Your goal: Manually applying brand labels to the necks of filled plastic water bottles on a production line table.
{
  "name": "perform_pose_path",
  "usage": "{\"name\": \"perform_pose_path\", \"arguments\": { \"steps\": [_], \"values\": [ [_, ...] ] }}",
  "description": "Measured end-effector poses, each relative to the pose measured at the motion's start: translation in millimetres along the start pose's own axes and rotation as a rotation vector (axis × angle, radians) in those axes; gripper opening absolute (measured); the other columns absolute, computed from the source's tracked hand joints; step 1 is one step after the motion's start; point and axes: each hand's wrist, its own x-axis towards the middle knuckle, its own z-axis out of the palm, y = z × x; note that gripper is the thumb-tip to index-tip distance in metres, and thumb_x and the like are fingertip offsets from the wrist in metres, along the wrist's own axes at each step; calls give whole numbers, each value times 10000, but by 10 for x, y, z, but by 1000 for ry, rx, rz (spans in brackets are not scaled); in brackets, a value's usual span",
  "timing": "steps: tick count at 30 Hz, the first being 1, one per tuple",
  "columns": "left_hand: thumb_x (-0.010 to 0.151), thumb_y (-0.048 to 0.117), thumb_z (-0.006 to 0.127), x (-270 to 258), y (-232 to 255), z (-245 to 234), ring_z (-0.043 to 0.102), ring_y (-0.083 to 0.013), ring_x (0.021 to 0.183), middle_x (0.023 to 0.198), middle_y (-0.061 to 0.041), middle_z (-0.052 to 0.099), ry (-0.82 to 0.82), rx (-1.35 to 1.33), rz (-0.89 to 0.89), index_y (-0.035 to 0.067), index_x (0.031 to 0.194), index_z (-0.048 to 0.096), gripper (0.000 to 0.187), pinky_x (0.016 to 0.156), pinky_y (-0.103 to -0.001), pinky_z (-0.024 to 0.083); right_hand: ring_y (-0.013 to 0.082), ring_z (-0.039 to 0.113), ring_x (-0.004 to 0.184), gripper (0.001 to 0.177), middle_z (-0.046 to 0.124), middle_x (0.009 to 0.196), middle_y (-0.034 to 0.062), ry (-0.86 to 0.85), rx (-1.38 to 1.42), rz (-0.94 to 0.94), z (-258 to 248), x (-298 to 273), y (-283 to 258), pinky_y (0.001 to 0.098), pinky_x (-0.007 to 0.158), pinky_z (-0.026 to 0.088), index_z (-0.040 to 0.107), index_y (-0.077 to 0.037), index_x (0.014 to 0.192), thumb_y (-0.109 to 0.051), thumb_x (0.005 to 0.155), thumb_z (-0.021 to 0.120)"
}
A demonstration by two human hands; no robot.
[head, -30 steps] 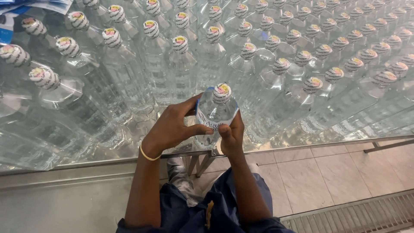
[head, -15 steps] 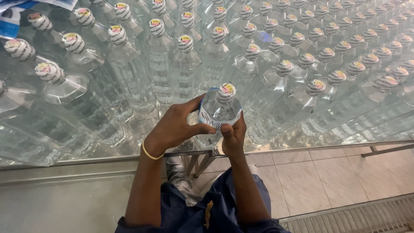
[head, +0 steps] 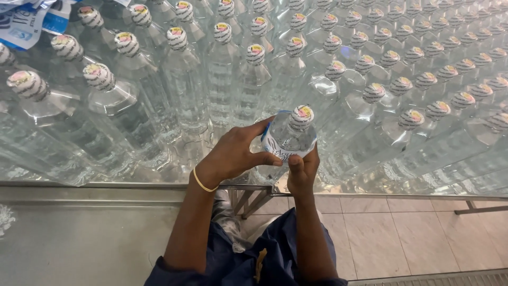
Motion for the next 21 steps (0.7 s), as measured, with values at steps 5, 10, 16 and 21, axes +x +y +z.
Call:
{"name": "perform_pose_path", "arguments": {
  "steps": [5,10,16,21],
  "values": [
    [777,754,772,3,30,-10,623,-532,1361,1422,-252,731,-12,8,-15,95,1651,493,1130,1106,-690,469,191,596,1181,875,656,1371,184,13,-30,-11,31,1,-37,503,1057,512,473,-21,1594,-660,1013,613],
    [789,753,765,9,24,-14,625,-542,1353,1416,-264,730,-14,24,-12,95,1644,504,1110,1085,-705,476,210,603,1190,894,645,1389,208,14,-59,-23,27,-5,-30,519,1064,515,459,-16,1606,-677,1018,590],
    [806,735,751,23,47,-23,604,-565,1364,1432,-274,718,-38,29,-33,101,1656,484,1093,1083,-736,455,220,553,1284,944,603,1492,211,38,-111,-35,51,-37,45,539,1112,477,419,-28,1653,-719,1024,559],
    [807,720,763,15,34,-9,607,-567,1362,1414,-277,727,-33,54,-46,100,1662,480,1093,1089,-738,446,226,577,1263,930,615,1470,216,30,-124,-36,48,-43,20,534,1096,489,419,-28,1653,-717,1037,519]
  ]
}}
